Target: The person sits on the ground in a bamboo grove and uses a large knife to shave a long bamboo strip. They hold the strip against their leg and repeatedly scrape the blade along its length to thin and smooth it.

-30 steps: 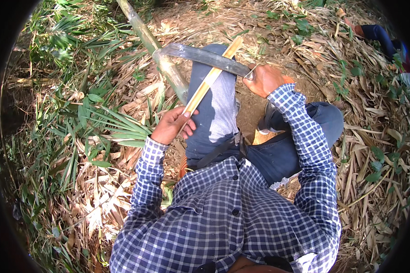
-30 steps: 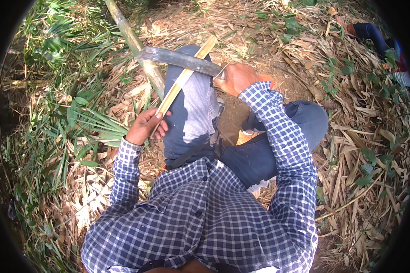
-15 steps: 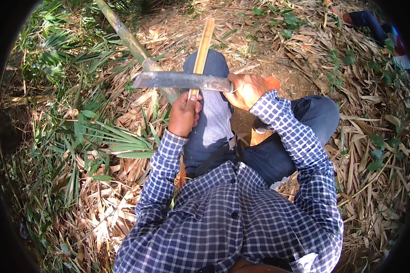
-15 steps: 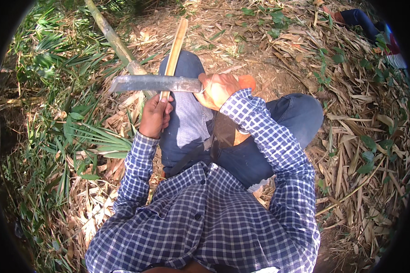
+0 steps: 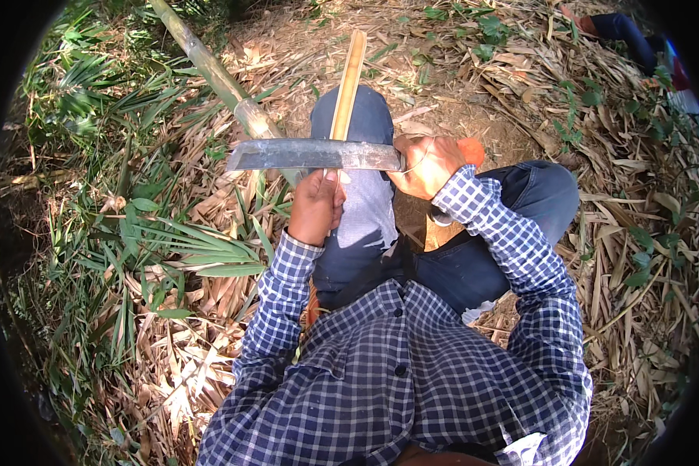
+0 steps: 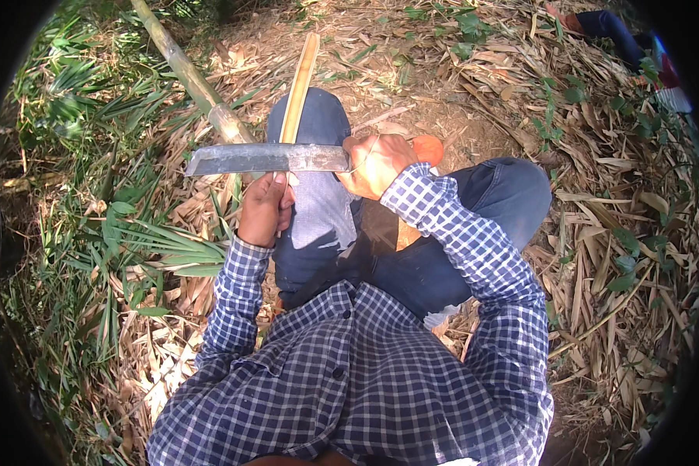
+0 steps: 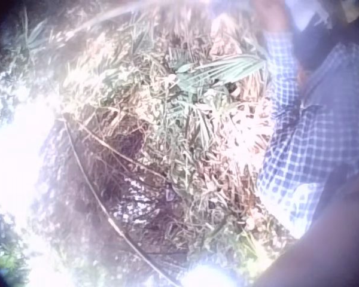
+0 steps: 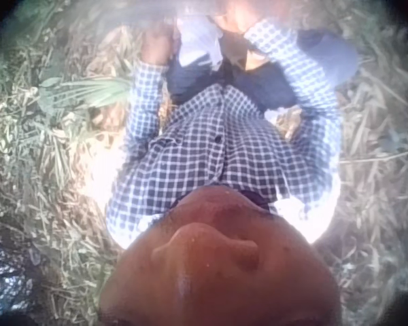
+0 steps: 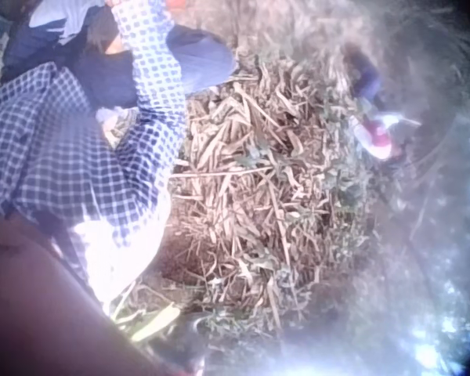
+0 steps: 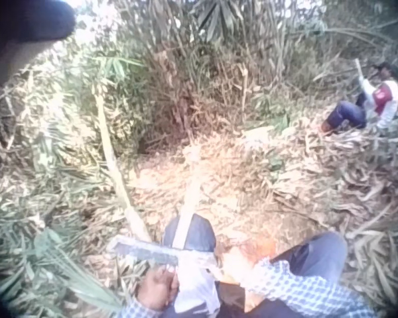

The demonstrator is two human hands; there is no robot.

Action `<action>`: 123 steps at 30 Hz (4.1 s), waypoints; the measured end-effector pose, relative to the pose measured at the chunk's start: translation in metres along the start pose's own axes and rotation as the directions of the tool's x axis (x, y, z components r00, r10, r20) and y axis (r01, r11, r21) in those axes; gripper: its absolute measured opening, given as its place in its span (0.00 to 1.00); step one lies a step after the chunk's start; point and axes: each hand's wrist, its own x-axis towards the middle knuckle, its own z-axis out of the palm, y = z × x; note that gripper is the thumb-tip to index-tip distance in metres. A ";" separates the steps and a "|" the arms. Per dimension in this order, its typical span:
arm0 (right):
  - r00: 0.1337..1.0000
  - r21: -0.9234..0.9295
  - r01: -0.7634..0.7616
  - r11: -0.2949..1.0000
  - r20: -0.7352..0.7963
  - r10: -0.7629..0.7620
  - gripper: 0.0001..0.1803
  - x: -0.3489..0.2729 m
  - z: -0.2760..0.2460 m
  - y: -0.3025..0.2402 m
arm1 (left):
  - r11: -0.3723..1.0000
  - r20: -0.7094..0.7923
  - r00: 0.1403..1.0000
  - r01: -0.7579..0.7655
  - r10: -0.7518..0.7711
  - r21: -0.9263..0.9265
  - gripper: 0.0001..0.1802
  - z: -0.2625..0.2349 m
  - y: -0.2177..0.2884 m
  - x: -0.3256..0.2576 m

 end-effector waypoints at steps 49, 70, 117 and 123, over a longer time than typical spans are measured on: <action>0.970 -0.087 -0.224 0.971 -0.119 0.213 0.17 -0.001 -0.021 0.036 | 0.993 0.092 0.989 -0.116 0.116 -0.006 0.08 0.023 -0.023 -0.005; 0.959 -0.072 -0.280 0.957 -0.060 0.276 0.19 -0.002 -0.028 0.047 | 0.994 0.073 0.996 -0.064 0.058 0.090 0.13 0.026 -0.020 -0.008; 0.978 -0.024 -0.194 0.981 -0.079 0.191 0.14 -0.029 -0.031 0.055 | 0.954 0.270 0.948 0.225 -0.166 -0.201 0.09 0.006 -0.012 0.000; 0.887 -0.001 -0.409 0.913 -0.237 0.397 0.15 0.003 -0.042 0.104 | 0.949 0.260 0.949 0.236 -0.179 -0.208 0.09 0.010 -0.007 0.001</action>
